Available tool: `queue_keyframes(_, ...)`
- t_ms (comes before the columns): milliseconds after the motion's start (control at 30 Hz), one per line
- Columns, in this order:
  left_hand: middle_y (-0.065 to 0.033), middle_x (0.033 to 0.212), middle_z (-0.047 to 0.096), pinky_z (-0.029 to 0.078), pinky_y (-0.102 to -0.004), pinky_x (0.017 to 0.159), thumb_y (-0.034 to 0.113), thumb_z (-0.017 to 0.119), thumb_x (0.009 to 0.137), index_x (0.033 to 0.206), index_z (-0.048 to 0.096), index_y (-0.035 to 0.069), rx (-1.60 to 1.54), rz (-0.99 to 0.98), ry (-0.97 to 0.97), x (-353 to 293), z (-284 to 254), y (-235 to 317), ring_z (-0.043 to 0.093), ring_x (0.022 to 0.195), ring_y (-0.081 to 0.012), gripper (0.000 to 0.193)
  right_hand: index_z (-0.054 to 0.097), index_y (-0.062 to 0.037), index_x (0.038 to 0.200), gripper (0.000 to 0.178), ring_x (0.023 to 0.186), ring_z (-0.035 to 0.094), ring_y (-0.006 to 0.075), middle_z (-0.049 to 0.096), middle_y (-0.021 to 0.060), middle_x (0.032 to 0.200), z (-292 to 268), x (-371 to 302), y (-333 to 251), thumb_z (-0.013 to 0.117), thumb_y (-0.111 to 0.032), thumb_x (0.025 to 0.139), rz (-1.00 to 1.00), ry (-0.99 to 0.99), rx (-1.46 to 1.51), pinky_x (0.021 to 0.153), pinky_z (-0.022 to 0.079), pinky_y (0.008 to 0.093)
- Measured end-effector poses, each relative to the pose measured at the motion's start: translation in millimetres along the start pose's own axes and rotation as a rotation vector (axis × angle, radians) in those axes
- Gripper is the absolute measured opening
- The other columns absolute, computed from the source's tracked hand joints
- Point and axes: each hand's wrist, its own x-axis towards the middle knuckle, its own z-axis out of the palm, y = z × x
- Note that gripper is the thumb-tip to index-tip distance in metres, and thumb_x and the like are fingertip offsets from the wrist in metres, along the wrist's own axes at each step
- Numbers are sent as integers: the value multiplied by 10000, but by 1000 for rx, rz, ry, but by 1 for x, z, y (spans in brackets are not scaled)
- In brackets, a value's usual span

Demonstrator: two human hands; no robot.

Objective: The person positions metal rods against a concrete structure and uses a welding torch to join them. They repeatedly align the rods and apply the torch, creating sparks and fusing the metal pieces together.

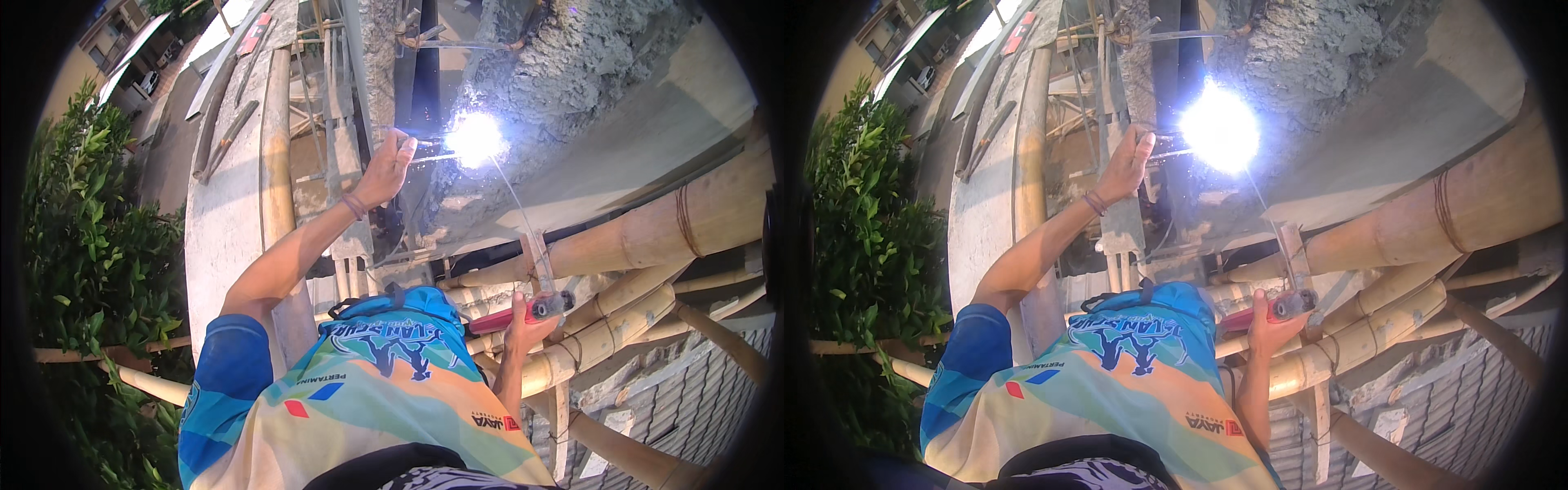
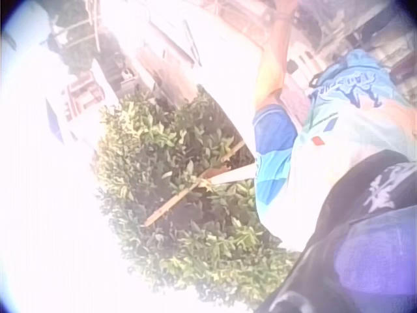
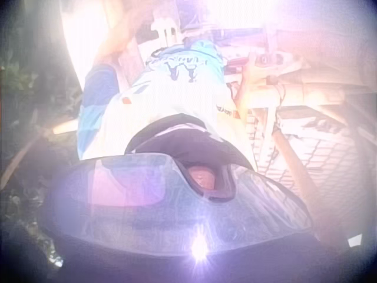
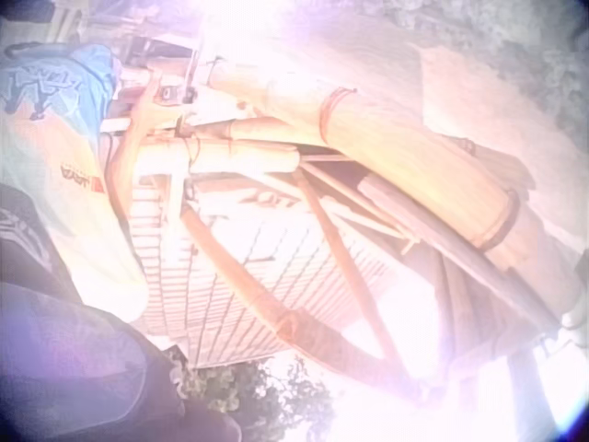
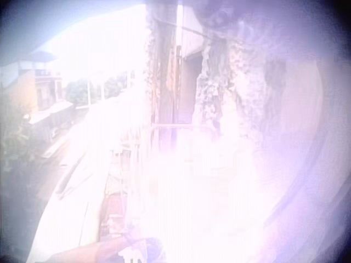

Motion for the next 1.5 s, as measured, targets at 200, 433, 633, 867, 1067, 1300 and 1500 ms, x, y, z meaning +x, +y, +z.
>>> queue_keyframes(200,-187,856,490,448,-409,806,370,423,1093,1066,434,15,2,-26,-17,0,-1,-4,526,812,-319,357,455,-66,1017,556,801,454,159,446,54,914,-1,-3,1,895,-155,690,-432,-102,73,676,433,288)
queue_keyframes(433,-188,853,486,444,-401,815,371,409,1096,1066,438,12,-27,-27,-34,2,-2,-2,518,813,-309,362,399,-55,1071,557,781,508,156,431,78,958,2,-8,-12,837,-27,728,-349,-61,117,563,498,270)
queue_keyframes(633,-191,844,488,446,-402,791,348,422,1097,1063,439,10,-7,-24,-37,1,-5,1,523,800,-320,340,410,-54,1078,557,748,557,164,449,99,984,0,-1,-12,825,23,713,-432,-69,-11,474,544,261)
queue_keyframes(867,-213,873,509,448,-425,802,359,425,1095,1077,441,7,25,-1,-12,0,-2,-1,530,821,-372,353,420,-48,1078,531,733,562,161,460,100,977,0,-3,-12,801,34,716,-348,-104,33,476,495,276)
queue_keyframes(1067,-224,894,524,449,-429,809,357,422,1096,1103,448,4,28,-24,-31,0,-3,-3,545,841,-391,354,447,-62,1068,529,790,528,168,477,94,973,-3,-5,-1,827,-31,701,-237,-70,0,607,477,287)
queue_keyframes(1300,-206,880,512,448,-422,807,363,421,1095,1099,453,9,9,-67,-44,0,-2,-4,536,834,-354,355,468,-64,1053,535,844,511,183,490,88,968,-4,-3,8,856,-79,686,-278,-74,-52,695,474,321)
queue_keyframes(1500,-189,856,500,444,-421,790,360,422,1095,1066,444,13,14,-52,-34,0,-1,-4,528,813,-327,350,484,-66,1043,534,863,524,211,505,97,969,-2,-4,0,868,-103,674,-162,-66,-20,777,455,346)
